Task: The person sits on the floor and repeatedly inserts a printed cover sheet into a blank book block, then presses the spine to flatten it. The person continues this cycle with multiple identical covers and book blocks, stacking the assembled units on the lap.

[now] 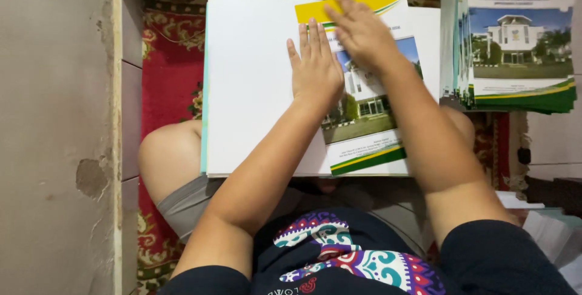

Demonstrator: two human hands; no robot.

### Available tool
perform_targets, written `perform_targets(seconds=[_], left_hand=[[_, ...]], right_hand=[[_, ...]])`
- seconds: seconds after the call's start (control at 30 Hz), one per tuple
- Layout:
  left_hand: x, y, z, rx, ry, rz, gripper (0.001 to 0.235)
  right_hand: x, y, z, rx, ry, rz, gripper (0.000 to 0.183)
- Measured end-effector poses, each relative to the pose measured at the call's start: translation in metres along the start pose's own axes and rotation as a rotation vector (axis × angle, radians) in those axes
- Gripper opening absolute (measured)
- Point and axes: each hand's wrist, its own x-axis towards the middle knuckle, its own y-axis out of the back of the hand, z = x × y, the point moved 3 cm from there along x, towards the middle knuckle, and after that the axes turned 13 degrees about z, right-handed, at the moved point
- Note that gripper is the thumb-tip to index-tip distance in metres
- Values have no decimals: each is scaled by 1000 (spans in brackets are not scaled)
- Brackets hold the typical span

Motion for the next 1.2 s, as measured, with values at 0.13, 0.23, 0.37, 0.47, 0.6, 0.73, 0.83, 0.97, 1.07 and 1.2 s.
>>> perform_targets(seconds=[0.13, 0.23, 0.37, 0.47, 0.6, 0.73, 0.83, 0.97, 1.07, 1.2], left_hand=[[6, 4, -2, -40, -5, 45, 68], [6, 5, -3, -56, -5, -3, 68], [4, -2, -1, -79, -8, 5, 69], [6, 26, -5, -76, -42, -166, 66], [3, 42, -2, -173, -22, -251, 65], [10, 30, -6, -156, -28, -117, 67], [9, 27, -7, -150, -34, -126, 66], [3, 26, -9, -120, -37, -88, 64], [8, 37, -5, -99, -39, -130, 64], [12, 45, -4, -136, -16, -226, 65]], right_hand=[[3, 45, 44, -404, -270, -81, 51], [-22, 62, 85, -714, -496, -68, 53], [-60, 13, 17, -300, -112, 154, 58], [-87, 14, -60, -170, -240, -65, 65], [-108, 60, -1, -469, -492, -213, 72], [-104, 106, -40, -561, -847, -235, 63], [-134, 48, -87, -412, -517, -175, 66], [-132, 102, -137, -209, -858, -337, 62], [-204, 114, -61, -216, -1175, -182, 69], [-196, 114, -80, -525, -1024, -58, 67]])
